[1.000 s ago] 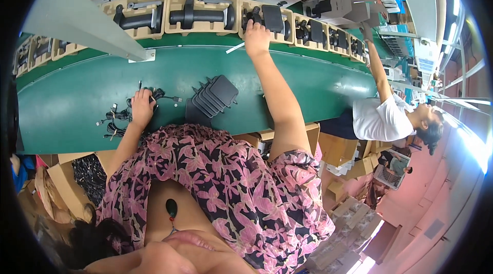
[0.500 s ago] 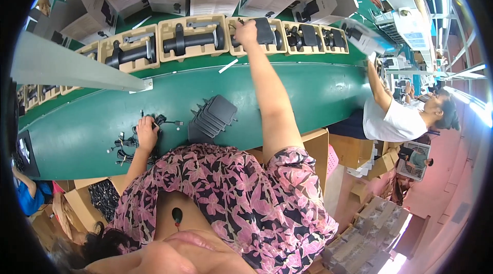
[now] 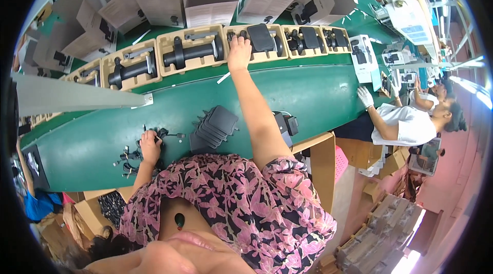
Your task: The person assembles and organizes electronic components by hand, including cables, plastic covers, and PCB boards, taking them from boxes and arranging them on a factory production line.
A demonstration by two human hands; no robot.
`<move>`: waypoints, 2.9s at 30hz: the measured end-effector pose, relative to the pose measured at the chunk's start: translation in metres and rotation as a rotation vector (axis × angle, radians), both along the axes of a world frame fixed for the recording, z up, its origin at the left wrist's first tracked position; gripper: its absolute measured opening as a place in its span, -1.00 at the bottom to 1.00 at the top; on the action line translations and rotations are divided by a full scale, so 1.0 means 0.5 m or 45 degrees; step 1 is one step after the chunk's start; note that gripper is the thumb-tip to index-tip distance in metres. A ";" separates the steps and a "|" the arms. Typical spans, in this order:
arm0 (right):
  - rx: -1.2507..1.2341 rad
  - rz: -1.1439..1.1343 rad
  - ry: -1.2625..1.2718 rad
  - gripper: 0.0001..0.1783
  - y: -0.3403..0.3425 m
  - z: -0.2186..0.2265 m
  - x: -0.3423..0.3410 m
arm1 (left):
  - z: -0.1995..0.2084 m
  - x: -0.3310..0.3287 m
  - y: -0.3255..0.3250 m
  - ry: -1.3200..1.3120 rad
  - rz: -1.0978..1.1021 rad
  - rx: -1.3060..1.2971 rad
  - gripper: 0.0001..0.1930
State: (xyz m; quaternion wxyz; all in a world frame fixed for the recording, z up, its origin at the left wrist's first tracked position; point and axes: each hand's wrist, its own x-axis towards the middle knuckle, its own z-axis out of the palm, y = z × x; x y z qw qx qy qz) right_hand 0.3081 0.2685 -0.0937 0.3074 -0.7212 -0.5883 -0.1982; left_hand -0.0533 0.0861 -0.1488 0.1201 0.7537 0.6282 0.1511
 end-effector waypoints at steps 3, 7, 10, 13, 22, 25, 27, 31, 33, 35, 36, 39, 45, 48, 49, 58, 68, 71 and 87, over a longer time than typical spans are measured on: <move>-0.295 0.003 -0.118 -0.83 0.016 0.005 0.040 | -0.023 -0.006 0.008 -0.003 -0.046 0.074 -0.78; -0.628 -0.128 0.029 -0.80 0.070 0.044 -0.007 | -0.046 -0.031 -0.018 -0.068 -0.098 0.167 -0.82; -0.670 -0.126 0.195 -0.75 0.086 0.051 -0.028 | -0.036 -0.041 -0.026 0.042 -0.076 0.071 -0.76; -0.478 -0.147 0.018 -0.77 0.042 0.024 -0.050 | -0.059 -0.077 -0.016 0.026 -0.055 -0.158 -0.69; -0.506 -0.113 -0.241 -0.67 -0.035 0.012 -0.020 | 0.107 0.020 0.004 -0.690 -0.088 -0.529 -0.47; -0.332 -0.005 -0.008 -0.67 -0.108 0.025 -0.024 | 0.272 0.121 -0.006 -1.150 -0.580 -1.068 -0.52; -0.232 0.077 0.113 -0.67 -0.180 0.031 -0.042 | 0.359 0.172 -0.037 -1.441 -0.863 -1.327 -0.50; -0.458 0.239 0.399 -0.68 -0.306 -0.016 -0.096 | 0.405 0.193 -0.086 -1.621 -1.295 -1.400 -0.46; -0.557 0.323 0.543 -0.69 -0.357 -0.035 -0.125 | 0.417 0.190 -0.105 -1.522 -1.356 -1.378 -0.47; -0.664 0.215 0.825 -0.73 -0.440 -0.029 -0.097 | 0.470 0.259 -0.111 -1.334 -1.510 -1.498 -0.48; -0.676 0.130 0.890 -0.75 -0.471 -0.035 -0.079 | 0.458 0.277 -0.087 -1.230 -1.576 -1.576 -0.48; -0.853 0.317 0.837 -0.77 -0.501 -0.072 -0.148 | 0.433 0.196 -0.140 -1.288 -1.375 -1.432 -0.49; -0.965 0.229 0.782 -0.78 -0.564 -0.051 -0.094 | 0.455 0.174 -0.166 -0.990 -0.983 -1.577 -0.52; -0.873 0.235 0.760 -0.78 -0.572 -0.071 -0.067 | 0.493 0.182 -0.181 -1.105 -0.796 -1.769 -0.56; -0.852 0.212 0.781 -0.78 -0.568 -0.073 -0.070 | 0.487 0.189 -0.175 -1.141 -0.940 -1.702 -0.60; -0.601 0.215 0.622 -0.56 -0.541 -0.058 -0.118 | 0.400 0.165 -0.193 -1.394 -0.816 -1.588 -0.68; -1.139 0.218 0.282 -0.17 -0.471 -0.005 -0.140 | 0.356 0.152 -0.192 -0.997 -0.687 -1.209 -0.68; -1.079 0.127 0.222 -0.16 -0.461 -0.015 -0.128 | 0.354 0.150 -0.188 -0.833 -0.743 -1.085 -0.69; -0.717 0.720 1.891 -0.88 -0.509 0.139 -0.178 | 0.336 0.153 -0.170 -0.908 -0.232 -0.373 -0.48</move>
